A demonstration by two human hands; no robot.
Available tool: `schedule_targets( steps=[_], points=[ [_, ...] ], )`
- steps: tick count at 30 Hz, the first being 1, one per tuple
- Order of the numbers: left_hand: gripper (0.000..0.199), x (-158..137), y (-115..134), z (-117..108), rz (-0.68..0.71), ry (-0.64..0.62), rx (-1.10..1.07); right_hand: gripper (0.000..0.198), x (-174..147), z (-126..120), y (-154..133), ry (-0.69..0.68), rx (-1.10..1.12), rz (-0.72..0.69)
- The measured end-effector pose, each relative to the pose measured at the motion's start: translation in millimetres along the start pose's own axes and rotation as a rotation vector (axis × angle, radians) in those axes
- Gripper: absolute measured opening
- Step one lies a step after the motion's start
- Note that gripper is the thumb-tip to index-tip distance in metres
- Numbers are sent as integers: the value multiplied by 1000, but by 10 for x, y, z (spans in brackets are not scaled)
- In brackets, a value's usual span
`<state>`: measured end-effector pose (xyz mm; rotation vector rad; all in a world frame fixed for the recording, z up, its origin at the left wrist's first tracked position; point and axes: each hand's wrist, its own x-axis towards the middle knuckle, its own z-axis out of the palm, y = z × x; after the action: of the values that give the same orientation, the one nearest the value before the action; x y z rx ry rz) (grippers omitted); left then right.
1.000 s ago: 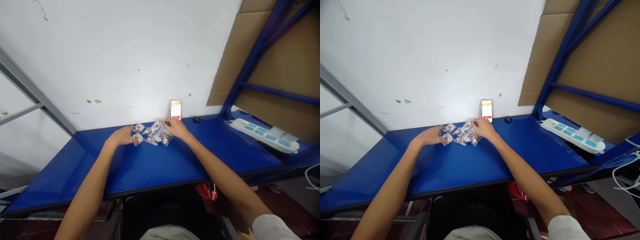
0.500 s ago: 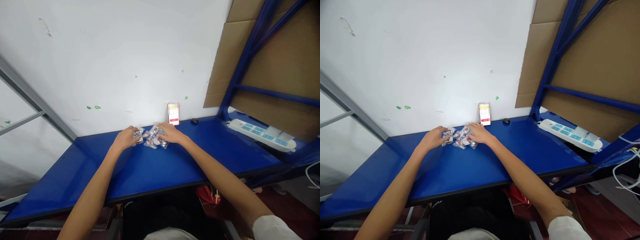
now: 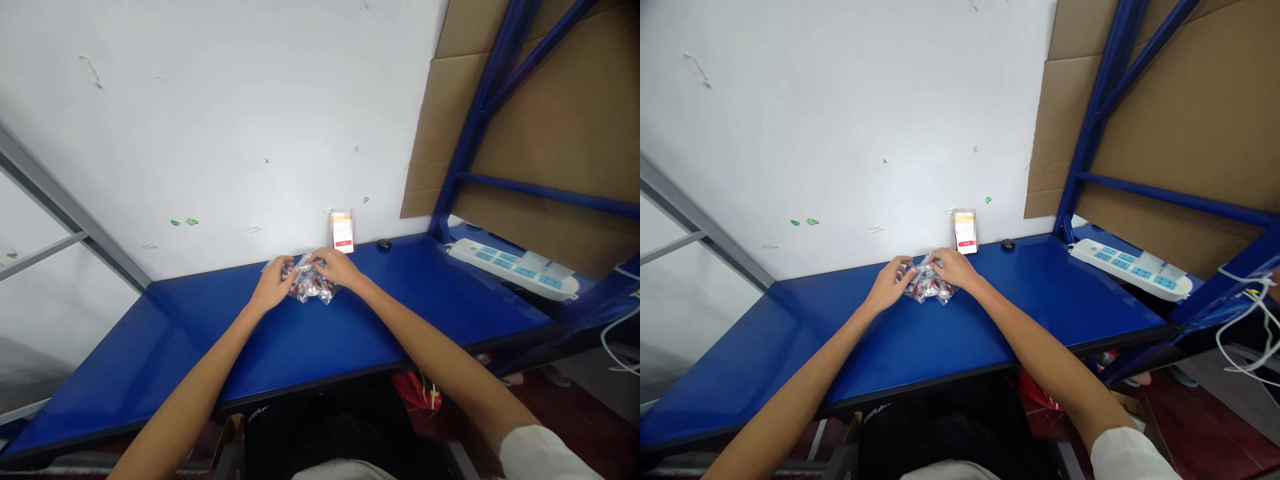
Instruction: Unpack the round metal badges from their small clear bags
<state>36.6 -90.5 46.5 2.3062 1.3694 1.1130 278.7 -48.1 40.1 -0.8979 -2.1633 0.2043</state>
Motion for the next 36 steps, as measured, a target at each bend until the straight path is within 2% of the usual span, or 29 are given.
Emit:
schedule_targets(
  steps=[3, 10, 13, 16, 20, 24, 26, 29, 33, 36],
  points=[
    [47, -9, 14, 33, -76, 37, -141, 15, -14, -42, -83, -41, 52, -24],
    [46, 5, 73, 69, -233, -17, -357, 16, -14, -46, -269, -14, 37, -148],
    [41, 8, 72, 86, -274, -84, -489, 15, -13, -52, -333, -7, 50, -140],
    [38, 0, 71, 82, -285, -100, -561, 15, -10, -75, -357, -9, 141, -106],
    [32, -2, 77, 65, -272, -80, -575, 18, 13, -127, -339, -66, 357, 24],
    [28, 8, 69, 70, -266, -55, -546, 33, 39, -128, -283, -110, 503, 225],
    [29, 11, 60, 76, -245, -50, -528, 28, 43, -99, -242, -108, 522, 271],
    [32, 13, 53, 76, -205, -36, -509, 18, 41, -58, -178, -133, 521, 255],
    [34, 17, 66, 51, -155, -5, -485, 18, 42, -54, -122, -155, 551, 199],
    [37, 14, 72, 26, -133, -40, -455, 17, 46, -77, -125, -132, 571, 182]
  ],
)
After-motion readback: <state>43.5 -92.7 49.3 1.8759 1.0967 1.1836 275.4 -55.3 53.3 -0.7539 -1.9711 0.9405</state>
